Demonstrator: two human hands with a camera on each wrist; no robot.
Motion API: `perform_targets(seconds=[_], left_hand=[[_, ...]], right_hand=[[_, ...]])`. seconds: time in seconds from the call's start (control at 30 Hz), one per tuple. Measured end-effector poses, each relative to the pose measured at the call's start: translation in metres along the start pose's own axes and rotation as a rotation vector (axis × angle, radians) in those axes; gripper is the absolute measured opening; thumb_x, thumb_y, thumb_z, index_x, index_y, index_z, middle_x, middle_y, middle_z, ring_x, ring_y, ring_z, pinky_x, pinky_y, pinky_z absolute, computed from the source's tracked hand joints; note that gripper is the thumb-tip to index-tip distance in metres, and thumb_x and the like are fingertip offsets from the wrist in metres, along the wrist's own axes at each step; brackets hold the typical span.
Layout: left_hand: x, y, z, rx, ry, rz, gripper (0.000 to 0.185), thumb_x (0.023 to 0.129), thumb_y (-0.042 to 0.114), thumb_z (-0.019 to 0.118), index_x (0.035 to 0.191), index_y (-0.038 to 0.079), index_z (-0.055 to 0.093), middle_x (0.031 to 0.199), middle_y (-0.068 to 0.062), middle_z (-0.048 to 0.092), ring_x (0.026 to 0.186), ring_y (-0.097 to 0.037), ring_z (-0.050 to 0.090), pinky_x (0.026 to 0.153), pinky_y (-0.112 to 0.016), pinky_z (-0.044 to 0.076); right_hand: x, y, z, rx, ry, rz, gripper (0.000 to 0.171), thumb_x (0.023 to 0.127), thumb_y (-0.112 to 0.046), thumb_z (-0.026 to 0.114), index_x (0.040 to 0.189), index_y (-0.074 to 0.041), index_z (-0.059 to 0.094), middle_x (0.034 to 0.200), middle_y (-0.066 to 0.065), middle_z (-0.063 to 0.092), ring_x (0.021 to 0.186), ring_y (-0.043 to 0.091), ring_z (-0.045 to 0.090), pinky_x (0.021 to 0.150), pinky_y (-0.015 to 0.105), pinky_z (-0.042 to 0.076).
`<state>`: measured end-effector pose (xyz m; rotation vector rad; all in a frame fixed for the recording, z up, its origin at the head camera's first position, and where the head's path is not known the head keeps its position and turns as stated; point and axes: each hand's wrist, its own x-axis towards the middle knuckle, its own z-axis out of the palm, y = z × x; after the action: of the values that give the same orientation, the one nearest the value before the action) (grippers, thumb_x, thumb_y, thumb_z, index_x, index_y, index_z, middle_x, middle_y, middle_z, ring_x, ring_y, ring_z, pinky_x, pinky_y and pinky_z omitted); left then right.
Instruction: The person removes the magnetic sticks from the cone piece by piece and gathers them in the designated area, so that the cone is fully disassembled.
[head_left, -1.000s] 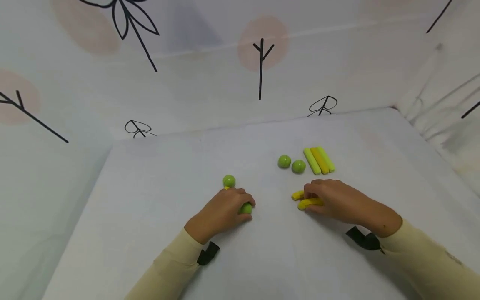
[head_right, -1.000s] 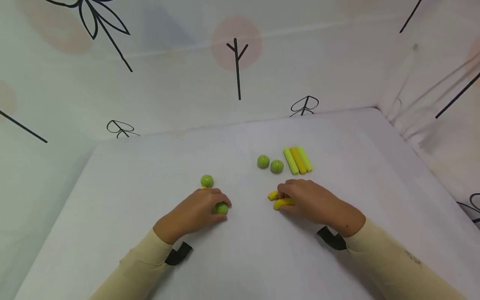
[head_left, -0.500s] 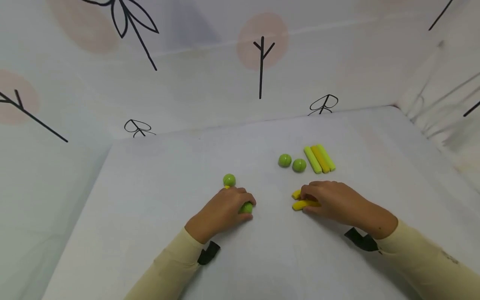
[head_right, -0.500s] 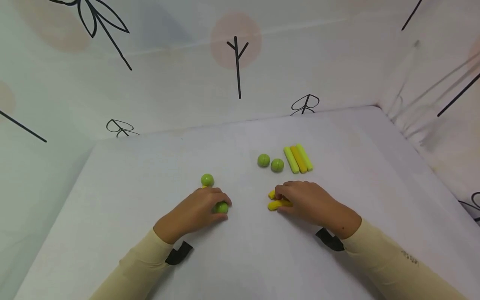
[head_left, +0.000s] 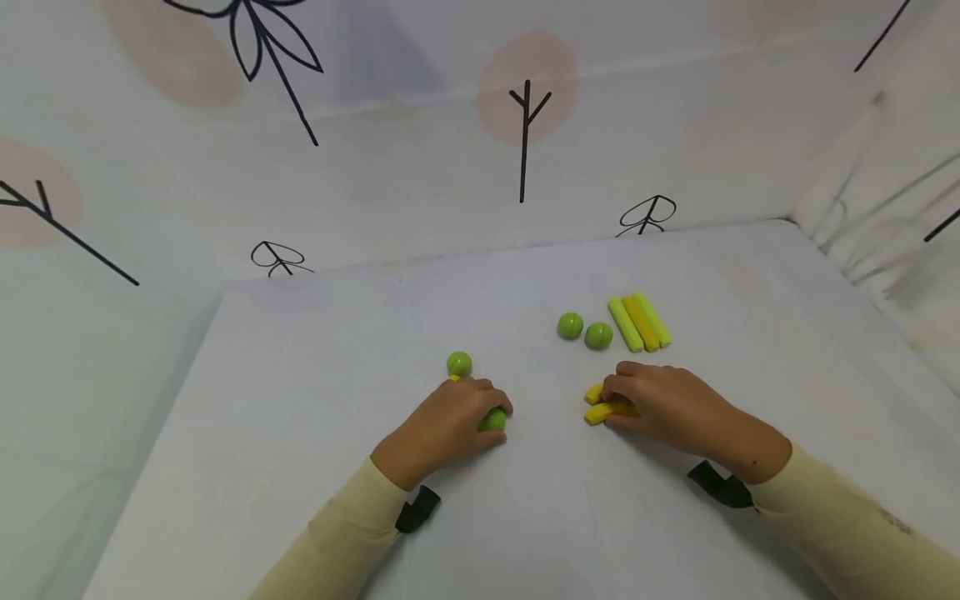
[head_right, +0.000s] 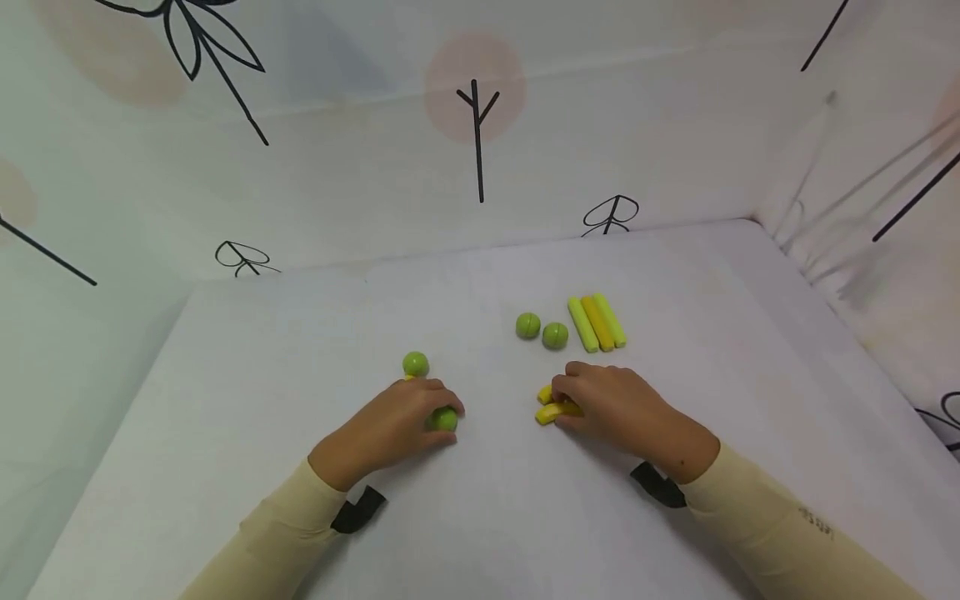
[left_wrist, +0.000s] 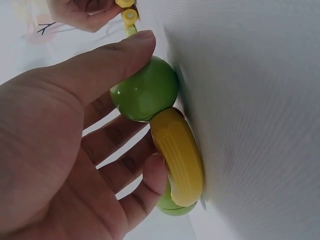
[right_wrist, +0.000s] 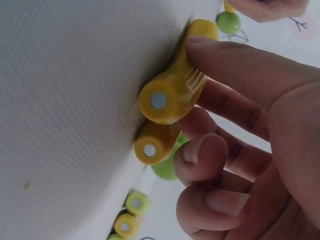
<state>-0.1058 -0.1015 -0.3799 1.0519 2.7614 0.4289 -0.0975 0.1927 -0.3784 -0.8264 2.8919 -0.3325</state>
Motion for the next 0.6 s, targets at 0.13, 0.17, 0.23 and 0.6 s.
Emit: perform_targets(seconds=[0.13, 0.17, 0.23, 0.6], left_hand=[[0.0, 0.0, -0.002, 0.018, 0.012, 0.003, 0.026, 0.082, 0.024, 0.084, 0.105, 0.016, 0.074, 0.094, 0.005, 0.068, 0.079, -0.007, 0.052, 0.072, -0.022, 0.046], [0.0, 0.0, -0.002, 0.022, 0.008, 0.0, 0.026, 0.082, 0.025, 0.084, 0.105, 0.016, 0.074, 0.094, 0.005, 0.068, 0.079, -0.007, 0.052, 0.072, -0.022, 0.046], [-0.001, -0.001, -0.002, 0.021, -0.004, -0.001, 0.027, 0.083, 0.026, 0.083, 0.107, 0.017, 0.074, 0.095, 0.006, 0.068, 0.079, -0.007, 0.052, 0.072, -0.022, 0.045], [-0.015, -0.019, -0.038, -0.163, 0.07, -0.067, 0.026, 0.089, 0.02, 0.074, 0.115, 0.018, 0.073, 0.117, 0.004, 0.069, 0.112, -0.018, 0.061, 0.099, -0.039, 0.049]], right_hand=[[0.001, 0.0, 0.0, -0.006, 0.02, -0.008, 0.022, 0.079, -0.022, 0.085, 0.096, -0.015, 0.072, 0.091, -0.006, 0.063, 0.072, 0.003, 0.056, 0.063, 0.024, 0.051], [0.001, 0.0, 0.001, -0.004, 0.018, -0.009, 0.022, 0.08, -0.022, 0.085, 0.096, -0.015, 0.072, 0.091, -0.006, 0.063, 0.072, 0.003, 0.056, 0.064, 0.024, 0.051], [0.001, 0.0, 0.001, 0.002, 0.011, -0.006, 0.022, 0.08, -0.022, 0.085, 0.096, -0.016, 0.072, 0.092, -0.006, 0.064, 0.073, 0.003, 0.056, 0.064, 0.024, 0.052], [0.0, -0.007, 0.0, 0.083, 0.084, -0.053, 0.016, 0.082, -0.022, 0.083, 0.094, -0.022, 0.072, 0.089, -0.012, 0.062, 0.072, -0.002, 0.055, 0.062, 0.019, 0.048]])
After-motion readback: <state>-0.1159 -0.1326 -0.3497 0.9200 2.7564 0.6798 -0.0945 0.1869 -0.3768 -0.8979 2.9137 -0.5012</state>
